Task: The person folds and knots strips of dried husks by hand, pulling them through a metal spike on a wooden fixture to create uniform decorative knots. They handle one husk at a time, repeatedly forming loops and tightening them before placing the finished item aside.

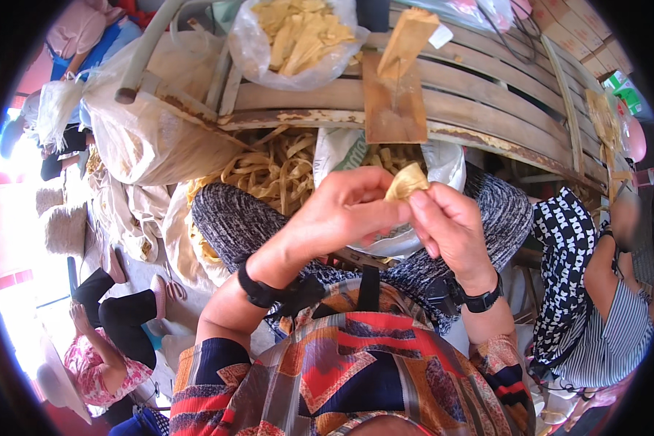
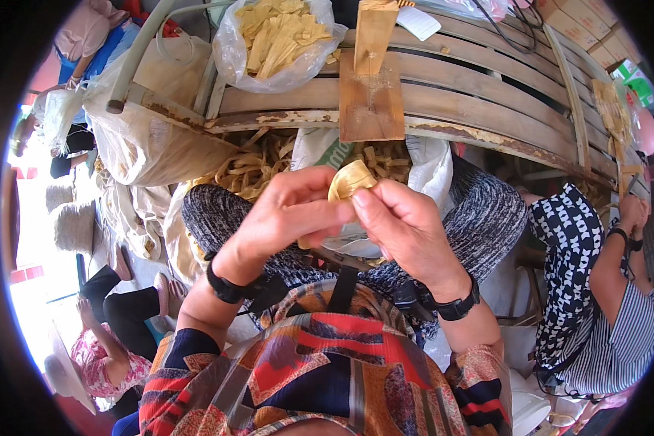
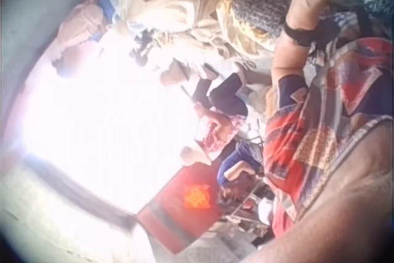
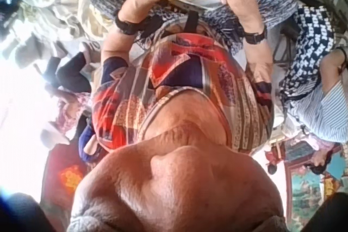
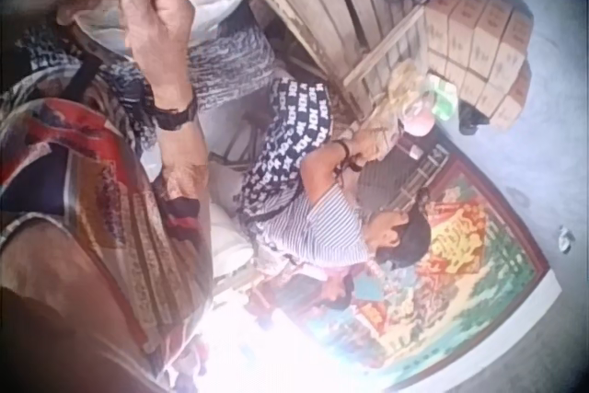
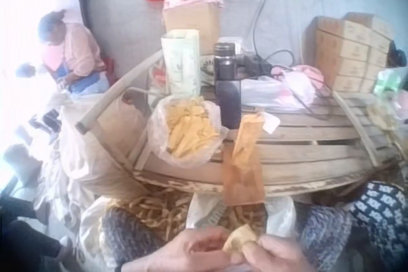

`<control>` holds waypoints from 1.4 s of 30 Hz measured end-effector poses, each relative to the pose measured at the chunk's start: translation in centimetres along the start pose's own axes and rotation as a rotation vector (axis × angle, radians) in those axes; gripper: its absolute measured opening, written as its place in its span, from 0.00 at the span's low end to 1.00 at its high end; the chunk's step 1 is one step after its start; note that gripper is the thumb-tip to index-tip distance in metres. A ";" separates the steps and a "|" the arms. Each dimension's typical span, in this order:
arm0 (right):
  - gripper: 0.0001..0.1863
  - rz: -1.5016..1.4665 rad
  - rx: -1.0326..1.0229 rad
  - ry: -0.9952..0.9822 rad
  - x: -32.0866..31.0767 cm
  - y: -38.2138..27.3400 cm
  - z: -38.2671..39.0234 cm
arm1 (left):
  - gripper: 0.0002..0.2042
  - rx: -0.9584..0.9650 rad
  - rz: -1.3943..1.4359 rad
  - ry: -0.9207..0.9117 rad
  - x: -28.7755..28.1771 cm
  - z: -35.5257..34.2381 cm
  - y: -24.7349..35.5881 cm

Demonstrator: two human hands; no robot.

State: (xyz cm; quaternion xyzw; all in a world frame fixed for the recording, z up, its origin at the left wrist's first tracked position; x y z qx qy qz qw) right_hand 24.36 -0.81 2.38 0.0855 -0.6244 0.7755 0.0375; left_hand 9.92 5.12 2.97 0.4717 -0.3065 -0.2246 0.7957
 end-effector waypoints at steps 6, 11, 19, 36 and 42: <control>0.17 0.080 -0.081 -0.011 -2.5 -0.7 0.8 | 0.05 0.108 -0.192 0.170 -4.1 1.0 0.3; 0.28 0.178 -0.113 -0.078 -2.9 -1.2 -1.9 | 0.04 0.207 -0.304 0.156 -2.8 0.8 1.7; 0.19 0.079 0.369 -0.551 -1.1 -0.9 -1.6 | 0.04 0.482 -0.716 0.175 -4.8 1.4 3.2; 0.16 1.027 -0.239 0.459 -8.6 1.3 -13.1 | 0.08 0.294 -0.669 0.619 -9.2 -13.3 0.2; 0.17 0.249 -0.276 0.322 -6.0 0.3 -9.4 | 0.12 0.066 -0.117 0.138 -3.7 -7.7 2.2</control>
Point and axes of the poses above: each hand's wrist, its own z-axis away from the middle knuckle, its own x-axis out of the palm, y = z × x, the point moved 4 cm from there along -z, towards the middle knuckle, and after that the axes turned 3 degrees about -x, right-handed, at the moved point
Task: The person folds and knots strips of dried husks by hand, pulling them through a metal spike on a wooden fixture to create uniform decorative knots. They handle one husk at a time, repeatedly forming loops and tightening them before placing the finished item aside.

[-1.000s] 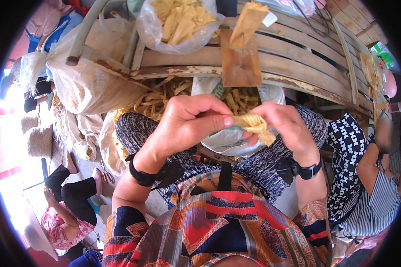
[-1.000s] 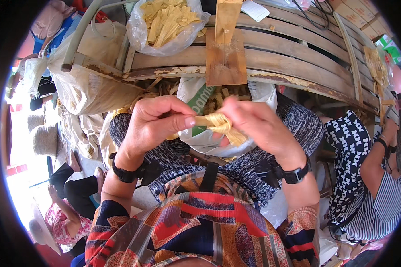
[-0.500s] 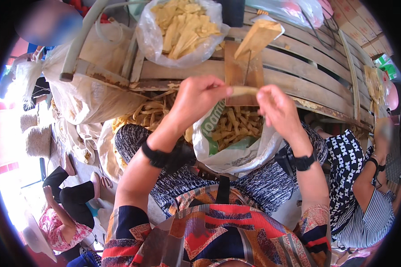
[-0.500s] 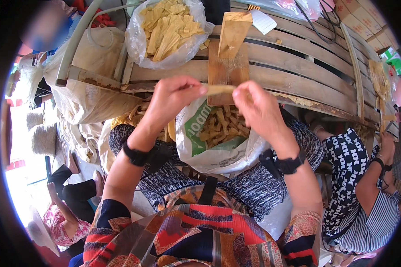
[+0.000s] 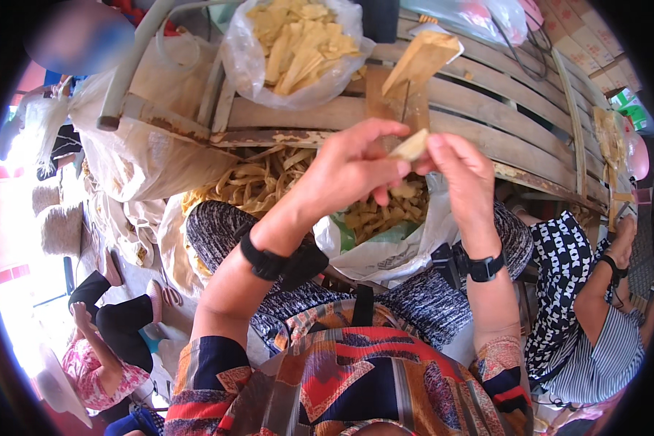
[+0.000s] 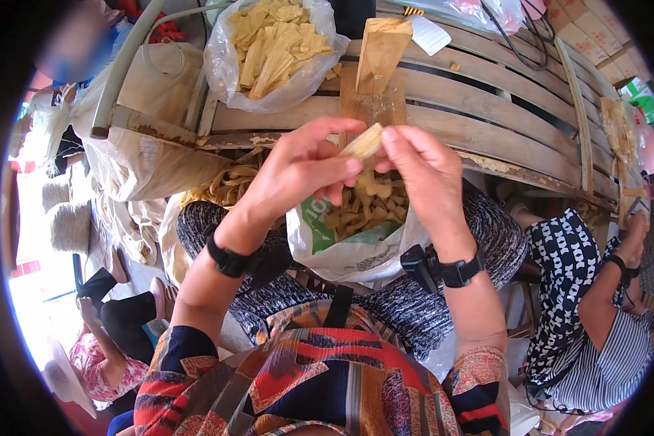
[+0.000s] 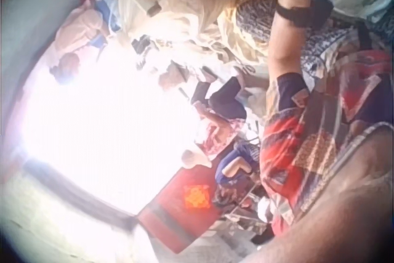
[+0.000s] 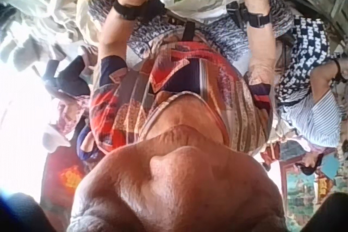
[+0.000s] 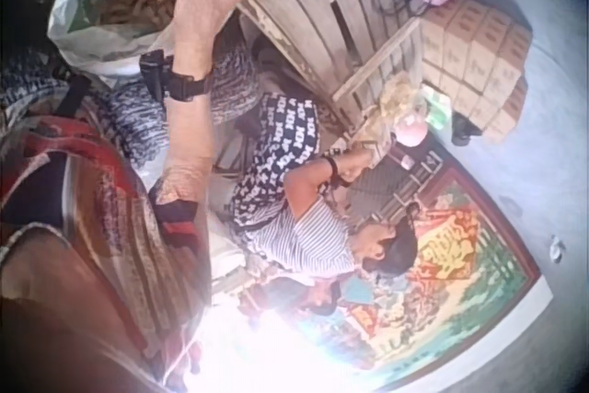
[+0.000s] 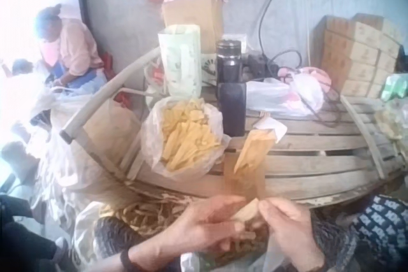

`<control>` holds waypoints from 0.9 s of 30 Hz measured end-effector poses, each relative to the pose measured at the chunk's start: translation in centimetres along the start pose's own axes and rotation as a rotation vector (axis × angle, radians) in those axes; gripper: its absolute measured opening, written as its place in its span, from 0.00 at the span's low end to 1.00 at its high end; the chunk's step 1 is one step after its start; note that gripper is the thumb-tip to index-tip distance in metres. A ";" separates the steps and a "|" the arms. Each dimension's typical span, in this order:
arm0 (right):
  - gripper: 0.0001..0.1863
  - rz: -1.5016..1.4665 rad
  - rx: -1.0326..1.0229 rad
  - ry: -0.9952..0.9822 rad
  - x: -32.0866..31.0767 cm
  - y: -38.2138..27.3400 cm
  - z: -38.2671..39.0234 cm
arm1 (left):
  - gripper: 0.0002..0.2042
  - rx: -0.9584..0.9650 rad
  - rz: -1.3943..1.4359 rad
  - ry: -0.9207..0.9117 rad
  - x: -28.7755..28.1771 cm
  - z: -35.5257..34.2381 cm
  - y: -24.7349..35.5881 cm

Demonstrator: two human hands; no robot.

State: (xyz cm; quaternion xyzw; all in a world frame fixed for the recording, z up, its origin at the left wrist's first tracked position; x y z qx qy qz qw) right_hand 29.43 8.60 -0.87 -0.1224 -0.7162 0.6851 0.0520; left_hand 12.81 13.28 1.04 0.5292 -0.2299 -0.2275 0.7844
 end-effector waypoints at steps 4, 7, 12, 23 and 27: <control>0.14 -0.367 0.044 0.138 -3.1 -1.5 1.2 | 0.08 -0.012 0.000 -0.168 -1.9 5.4 0.1; 0.17 -0.235 0.015 0.000 -0.6 -3.8 2.7 | 0.04 0.020 0.066 -0.062 -1.1 6.0 0.4; 0.15 -0.353 0.045 -0.080 1.8 -4.2 5.1 | 0.06 0.121 0.063 -0.111 0.4 6.7 0.5; 0.12 -0.128 -0.118 -0.388 3.5 -8.7 10.4 | 0.14 0.064 -0.460 -0.122 0.0 8.0 1.1; 0.14 -0.211 0.190 -0.227 3.2 -4.3 9.3 | 0.10 0.000 -0.025 -0.048 0.2 8.6 0.8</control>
Point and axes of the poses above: each hand's wrist, its own z-axis away from the middle knuckle, its own x-axis out of the palm, y = z × x, the point moved 4 cm from there along -z, towards the middle knuckle, and after that the axes turned 3 degrees about -x, right-handed, at the moved point
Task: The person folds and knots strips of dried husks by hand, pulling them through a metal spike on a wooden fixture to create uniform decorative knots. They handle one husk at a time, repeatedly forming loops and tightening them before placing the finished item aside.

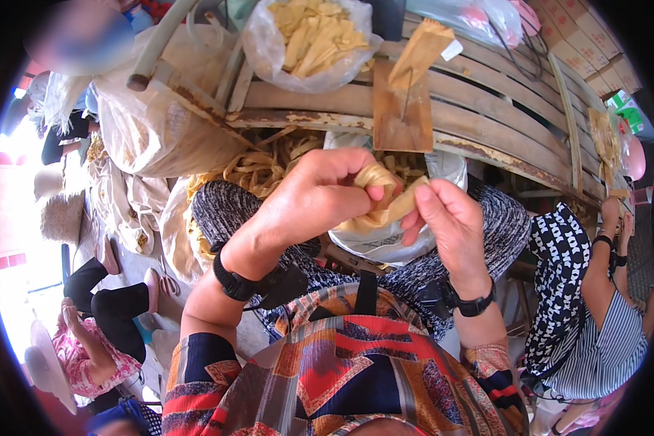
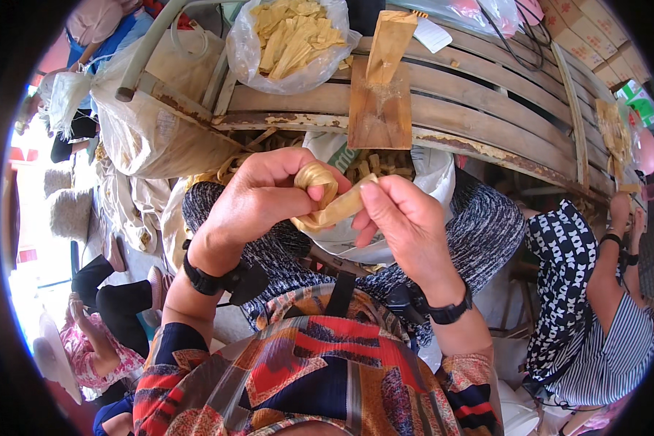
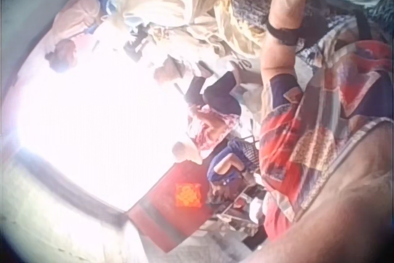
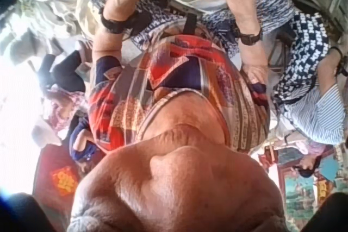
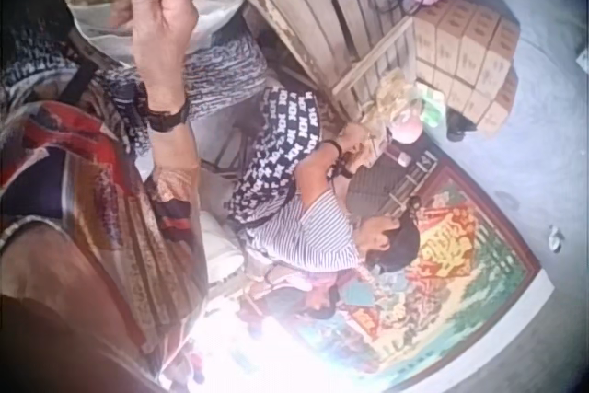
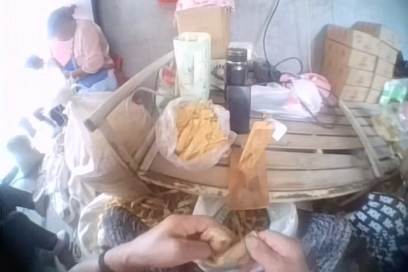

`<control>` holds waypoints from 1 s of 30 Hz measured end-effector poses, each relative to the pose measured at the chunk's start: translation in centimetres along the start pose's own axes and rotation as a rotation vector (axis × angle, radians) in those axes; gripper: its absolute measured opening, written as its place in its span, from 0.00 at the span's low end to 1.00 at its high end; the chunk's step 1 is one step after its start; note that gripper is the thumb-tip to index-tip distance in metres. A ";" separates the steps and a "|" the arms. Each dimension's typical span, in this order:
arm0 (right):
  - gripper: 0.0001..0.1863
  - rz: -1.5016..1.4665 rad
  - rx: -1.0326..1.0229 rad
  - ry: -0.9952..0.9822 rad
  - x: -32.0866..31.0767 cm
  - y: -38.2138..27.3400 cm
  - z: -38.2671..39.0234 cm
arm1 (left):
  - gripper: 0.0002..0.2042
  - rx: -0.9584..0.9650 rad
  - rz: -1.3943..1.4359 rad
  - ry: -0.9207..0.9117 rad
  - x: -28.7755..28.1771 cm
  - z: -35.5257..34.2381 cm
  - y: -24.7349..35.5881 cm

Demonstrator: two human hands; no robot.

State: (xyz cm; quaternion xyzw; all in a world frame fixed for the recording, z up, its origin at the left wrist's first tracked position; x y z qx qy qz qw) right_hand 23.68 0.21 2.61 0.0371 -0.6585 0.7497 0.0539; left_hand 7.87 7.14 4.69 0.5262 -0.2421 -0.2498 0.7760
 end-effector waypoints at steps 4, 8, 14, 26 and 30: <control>0.15 -0.181 0.034 -0.039 0.7 1.4 -0.7 | 0.12 -0.050 0.302 -0.124 0.7 -0.4 -0.9; 0.12 -0.169 -0.065 0.029 0.9 1.6 -0.9 | 0.14 0.005 0.330 -0.055 0.6 -0.8 -0.9; 0.12 0.058 -0.241 0.237 0.5 1.1 0.7 | 0.09 0.128 -0.021 0.152 0.5 -1.2 -1.1; 0.23 -0.554 -0.058 0.073 0.3 1.1 0.6 | 0.13 -0.105 0.384 0.074 0.8 -1.7 -2.5; 0.26 -0.578 -0.085 -0.082 0.4 0.5 0.4 | 0.13 -0.182 0.485 -0.133 2.0 -1.5 -4.5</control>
Point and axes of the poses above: each hand's wrist, its own z-axis away from the middle knuckle, its own x-axis out of the palm, y = z × x, the point moved 4 cm from there along -z, towards the middle knuckle, and after that the axes turned 3 degrees about -x, right-handed, at the moved point
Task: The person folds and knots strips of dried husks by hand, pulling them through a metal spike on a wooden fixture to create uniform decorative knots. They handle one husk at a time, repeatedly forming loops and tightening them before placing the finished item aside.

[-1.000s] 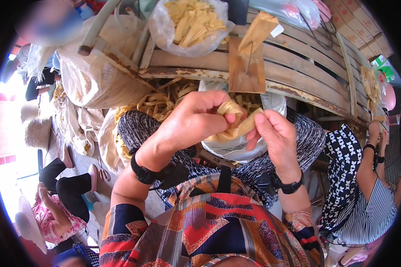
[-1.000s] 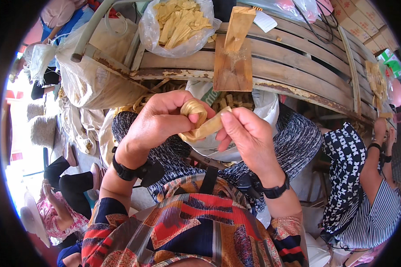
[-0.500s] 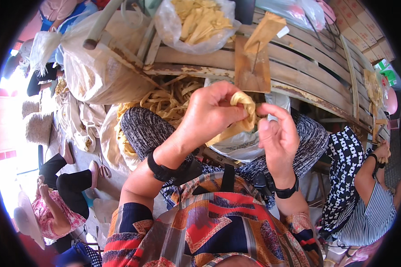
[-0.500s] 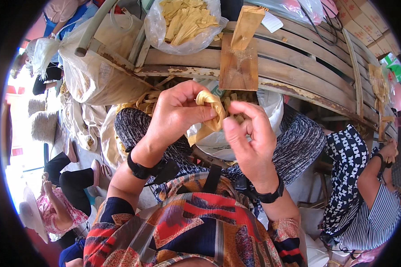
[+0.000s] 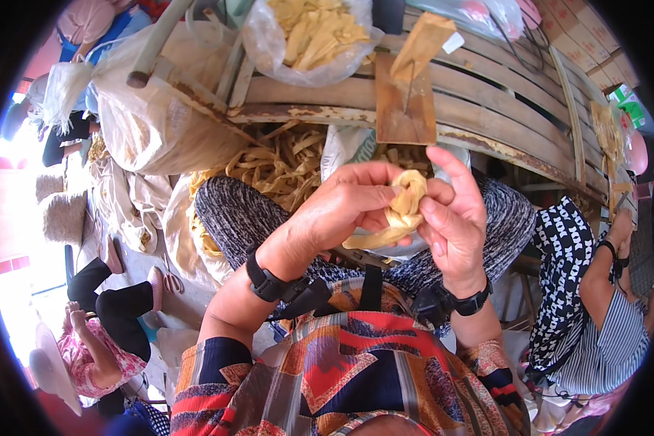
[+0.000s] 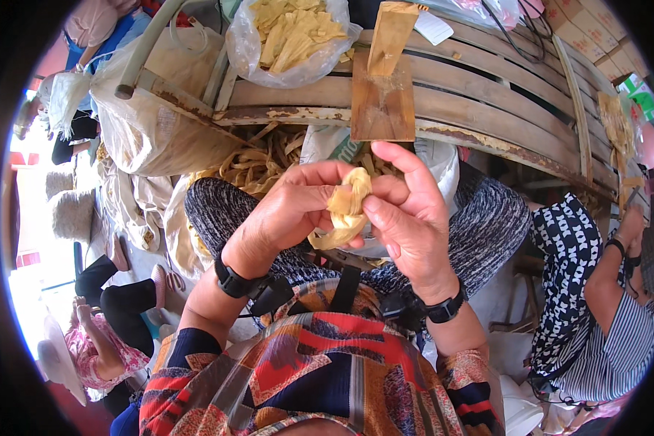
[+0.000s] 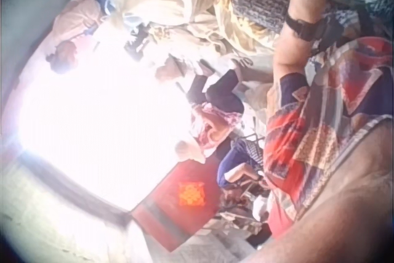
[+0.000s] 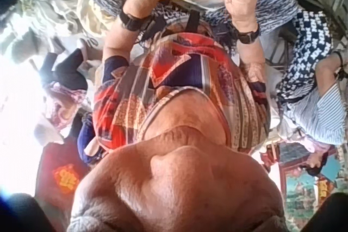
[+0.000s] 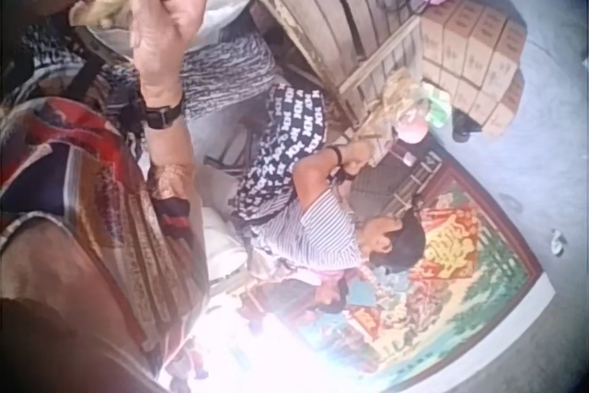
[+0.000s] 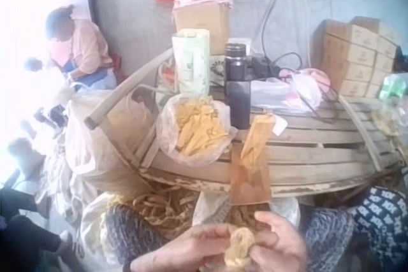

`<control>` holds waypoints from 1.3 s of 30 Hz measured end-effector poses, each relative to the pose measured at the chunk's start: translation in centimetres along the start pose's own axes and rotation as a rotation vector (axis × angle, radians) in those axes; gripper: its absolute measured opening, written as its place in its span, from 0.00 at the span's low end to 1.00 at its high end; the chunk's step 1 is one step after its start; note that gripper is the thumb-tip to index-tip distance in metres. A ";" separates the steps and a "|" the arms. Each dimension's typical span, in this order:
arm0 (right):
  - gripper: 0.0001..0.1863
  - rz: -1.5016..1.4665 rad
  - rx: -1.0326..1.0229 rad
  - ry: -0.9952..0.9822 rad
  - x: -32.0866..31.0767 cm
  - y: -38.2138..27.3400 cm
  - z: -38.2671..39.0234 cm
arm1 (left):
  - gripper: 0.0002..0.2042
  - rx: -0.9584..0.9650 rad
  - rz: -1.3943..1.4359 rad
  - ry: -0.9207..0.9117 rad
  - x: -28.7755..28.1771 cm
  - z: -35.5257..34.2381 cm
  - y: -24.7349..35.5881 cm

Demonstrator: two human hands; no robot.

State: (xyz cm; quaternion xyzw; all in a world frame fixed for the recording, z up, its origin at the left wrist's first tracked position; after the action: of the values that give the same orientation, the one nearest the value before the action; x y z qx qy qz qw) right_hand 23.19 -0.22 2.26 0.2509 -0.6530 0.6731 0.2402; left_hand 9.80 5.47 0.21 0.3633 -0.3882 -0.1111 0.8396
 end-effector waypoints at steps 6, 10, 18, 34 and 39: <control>0.15 0.510 -0.140 0.141 -0.1 -0.8 0.2 | 0.14 -0.133 0.032 -0.097 0.5 0.6 0.2; 0.11 0.838 -0.118 0.124 -0.2 -2.1 0.4 | 0.14 0.032 -0.481 0.199 0.6 1.4 1.2; 0.17 0.446 -0.050 0.191 -0.6 -2.2 1.7 | 0.14 0.308 -0.689 0.188 -2.6 3.0 2.8; 0.20 1.134 -0.146 -0.132 -2.2 -4.6 -2.1 | 0.06 0.538 -0.988 0.152 -0.2 1.7 4.4; 0.17 0.906 0.634 -0.449 -0.9 -2.8 -3.2 | 0.05 0.796 -1.273 0.025 1.2 1.3 5.1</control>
State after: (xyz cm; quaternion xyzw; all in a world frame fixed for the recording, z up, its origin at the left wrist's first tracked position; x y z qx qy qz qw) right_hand 25.65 3.03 3.70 0.1429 -0.4969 0.8012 -0.3012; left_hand 9.19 7.88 5.00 0.7952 -0.1042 -0.4221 0.4226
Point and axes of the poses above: each hand's wrist, its own z-axis away from the middle knuckle, its own x-axis out of the palm, y = z × x, the point moved 4 cm from there along -z, towards the middle knuckle, and after that the axes turned 3 degrees about -x, right-handed, at the moved point
